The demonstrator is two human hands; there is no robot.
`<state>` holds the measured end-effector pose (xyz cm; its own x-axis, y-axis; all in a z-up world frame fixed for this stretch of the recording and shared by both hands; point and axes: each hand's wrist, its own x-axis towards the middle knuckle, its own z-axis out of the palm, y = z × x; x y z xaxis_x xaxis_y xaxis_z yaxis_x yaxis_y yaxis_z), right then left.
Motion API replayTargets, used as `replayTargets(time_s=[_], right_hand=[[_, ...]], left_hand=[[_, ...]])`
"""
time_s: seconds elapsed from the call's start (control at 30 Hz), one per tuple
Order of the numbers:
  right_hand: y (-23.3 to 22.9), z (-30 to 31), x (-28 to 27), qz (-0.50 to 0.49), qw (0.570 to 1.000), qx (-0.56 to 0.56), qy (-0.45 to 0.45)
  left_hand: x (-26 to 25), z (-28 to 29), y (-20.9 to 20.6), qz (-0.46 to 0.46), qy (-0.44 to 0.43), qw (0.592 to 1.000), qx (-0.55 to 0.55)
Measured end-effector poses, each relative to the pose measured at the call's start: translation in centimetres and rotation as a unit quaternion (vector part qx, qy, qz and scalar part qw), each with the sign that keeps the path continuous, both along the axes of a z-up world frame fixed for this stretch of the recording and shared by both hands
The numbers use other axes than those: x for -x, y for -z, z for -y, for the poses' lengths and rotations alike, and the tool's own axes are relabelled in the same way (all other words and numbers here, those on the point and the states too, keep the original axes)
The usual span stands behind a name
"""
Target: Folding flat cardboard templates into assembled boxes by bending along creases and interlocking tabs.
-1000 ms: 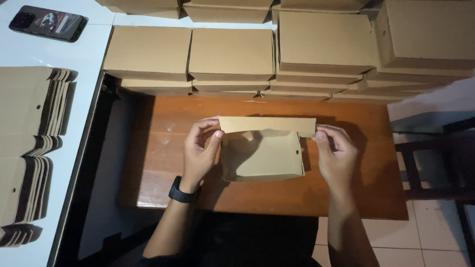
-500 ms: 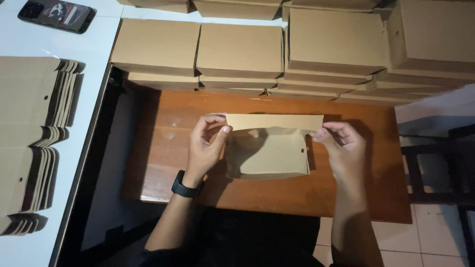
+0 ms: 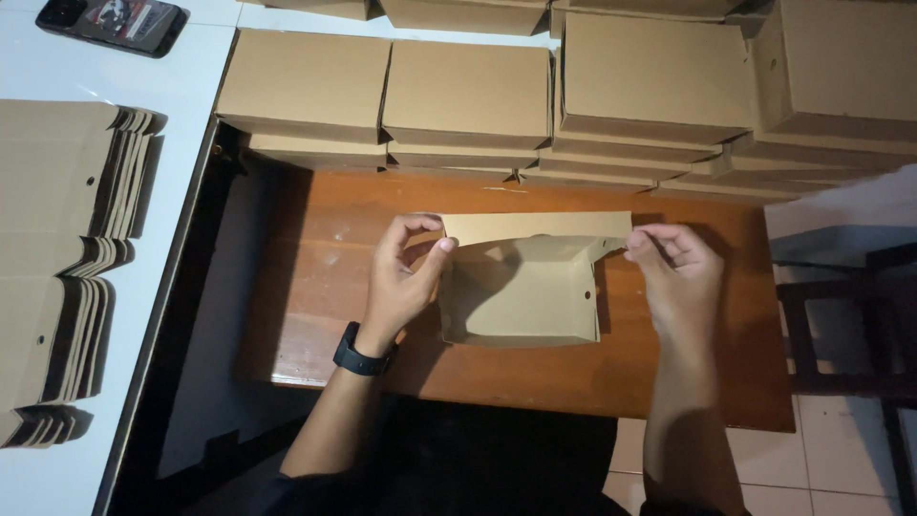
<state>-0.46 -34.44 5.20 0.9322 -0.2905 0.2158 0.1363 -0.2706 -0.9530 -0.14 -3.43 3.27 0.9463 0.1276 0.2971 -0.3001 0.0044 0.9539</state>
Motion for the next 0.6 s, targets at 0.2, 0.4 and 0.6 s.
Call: replayTargets(time_s=[0.2,0.4,0.6], right_hand=[[-0.3,0.2,-0.1,-0.02,0.997,-0.074,0.005],[0.5,0.5,-0.8,-0.064,0.986,-0.151,-0.009],[-0.3,0.1,-0.7,-0.077,0.978,-0.188,-0.048]], left_hand=[[0.1,0.1,-0.3,-0.014,0.003,1.0,0.0],[0.3,0.4,-0.2,-0.019,-0.003,1.0,0.009],[0.5,0.4,-0.5,-0.017,-0.002,1.0,0.0]])
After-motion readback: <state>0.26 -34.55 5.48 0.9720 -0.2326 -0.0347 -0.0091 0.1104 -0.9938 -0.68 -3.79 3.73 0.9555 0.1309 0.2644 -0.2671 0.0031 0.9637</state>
